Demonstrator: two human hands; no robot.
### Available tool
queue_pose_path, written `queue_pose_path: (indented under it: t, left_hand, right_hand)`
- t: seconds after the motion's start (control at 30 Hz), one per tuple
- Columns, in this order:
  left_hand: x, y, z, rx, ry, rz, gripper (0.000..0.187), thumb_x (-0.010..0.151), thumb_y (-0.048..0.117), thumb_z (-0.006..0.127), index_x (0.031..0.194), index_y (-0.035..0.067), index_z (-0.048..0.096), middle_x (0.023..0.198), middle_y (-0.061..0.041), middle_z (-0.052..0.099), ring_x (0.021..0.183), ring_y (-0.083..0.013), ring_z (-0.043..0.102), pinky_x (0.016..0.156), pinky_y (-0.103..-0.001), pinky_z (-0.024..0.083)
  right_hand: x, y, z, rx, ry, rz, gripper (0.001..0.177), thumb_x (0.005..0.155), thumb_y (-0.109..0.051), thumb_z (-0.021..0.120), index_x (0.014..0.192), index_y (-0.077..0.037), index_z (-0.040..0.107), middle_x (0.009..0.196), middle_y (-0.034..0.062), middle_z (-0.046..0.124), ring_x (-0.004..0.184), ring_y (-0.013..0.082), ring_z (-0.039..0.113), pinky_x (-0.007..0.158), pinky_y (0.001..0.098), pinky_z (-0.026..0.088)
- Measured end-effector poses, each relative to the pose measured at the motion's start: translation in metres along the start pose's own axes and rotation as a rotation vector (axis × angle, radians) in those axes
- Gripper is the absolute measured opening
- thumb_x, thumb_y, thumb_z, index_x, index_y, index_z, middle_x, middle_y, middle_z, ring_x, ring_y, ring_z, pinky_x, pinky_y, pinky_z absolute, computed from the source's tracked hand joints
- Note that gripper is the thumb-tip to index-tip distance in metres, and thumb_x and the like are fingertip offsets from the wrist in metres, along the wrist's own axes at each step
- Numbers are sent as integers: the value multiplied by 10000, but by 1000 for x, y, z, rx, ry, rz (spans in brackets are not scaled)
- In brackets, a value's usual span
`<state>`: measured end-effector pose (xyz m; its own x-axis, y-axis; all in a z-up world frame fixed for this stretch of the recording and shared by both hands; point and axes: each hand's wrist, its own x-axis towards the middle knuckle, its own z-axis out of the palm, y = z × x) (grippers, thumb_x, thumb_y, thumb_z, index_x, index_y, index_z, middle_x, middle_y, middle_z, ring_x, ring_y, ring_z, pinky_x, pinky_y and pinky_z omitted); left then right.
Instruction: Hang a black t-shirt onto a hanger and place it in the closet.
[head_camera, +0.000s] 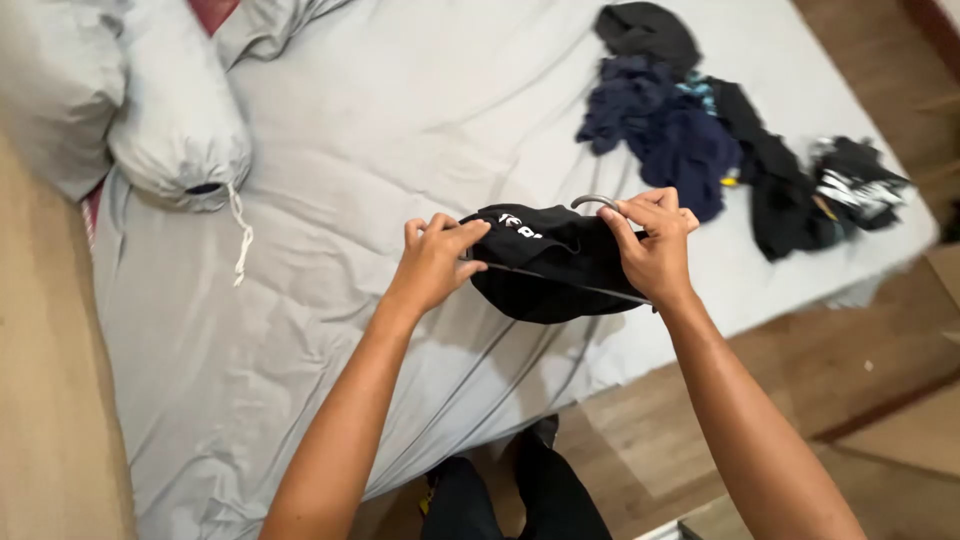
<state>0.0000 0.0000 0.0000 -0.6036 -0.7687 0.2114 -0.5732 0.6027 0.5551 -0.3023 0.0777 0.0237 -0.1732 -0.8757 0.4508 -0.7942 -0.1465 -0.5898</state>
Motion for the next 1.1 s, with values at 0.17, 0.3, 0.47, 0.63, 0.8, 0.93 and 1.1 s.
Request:
queue_pose_path:
  t: [0.17,0.3,0.47,0.63,0.8,0.93,1.1]
  left_hand:
    - [3,36,2,-80,24,155,489,778,175,833,1256,158,726,1276,34,719,1102,-207,558,998,-426,324]
    - [2,71,7,-125,32,326,328,779,122,808,1103,172,782,1165,61,768,1071,-185,579,1005,-433,324]
    - [-12,107,-8,-137,37,402,239,794,96,781,1015,185,798,902,72,764,966,-180,601,989,-446,337]
    - [-29,129,-15,-113,62,545,208,807,98,783,989,199,788,821,55,744,928,-192,604,972,-444,353]
    - [-39,138,-12,-125,118,660,252,818,104,772,1056,185,789,923,44,777,887,-201,592,930,-445,350]
    - [-45,139,-14,-99,123,669,237,828,103,782,1049,188,796,858,48,762,876,-205,589,943,-447,359]
    - [-55,145,-18,-127,117,686,249,773,117,800,1009,198,796,889,55,776,828,-197,577,915,-437,360]
  right_hand:
    - [-36,-25,-64,-15,125,47,120,955,-222,791,1010,-116,794,878,-35,716,953,146,558,882,355,305]
    - [-78,-46,-108,-158,250,32,113,936,-186,814,987,-85,802,860,2,690,937,171,585,892,380,332]
    - [-130,-86,-147,-144,361,227,133,924,-242,827,957,-114,811,828,7,642,840,145,573,766,310,385]
    - [-193,-92,-160,-204,492,345,133,942,-238,832,964,-107,830,803,22,648,807,137,580,772,303,410]
    - [-235,-121,-181,-177,591,628,144,942,-247,799,881,-119,819,784,13,699,794,109,632,737,274,493]
    - [-273,-104,-199,-202,648,594,158,954,-210,802,898,-63,817,793,45,715,784,119,634,731,279,497]
    - [-288,-116,-220,-32,669,663,226,984,-182,739,875,10,788,753,38,749,666,84,656,658,233,501]
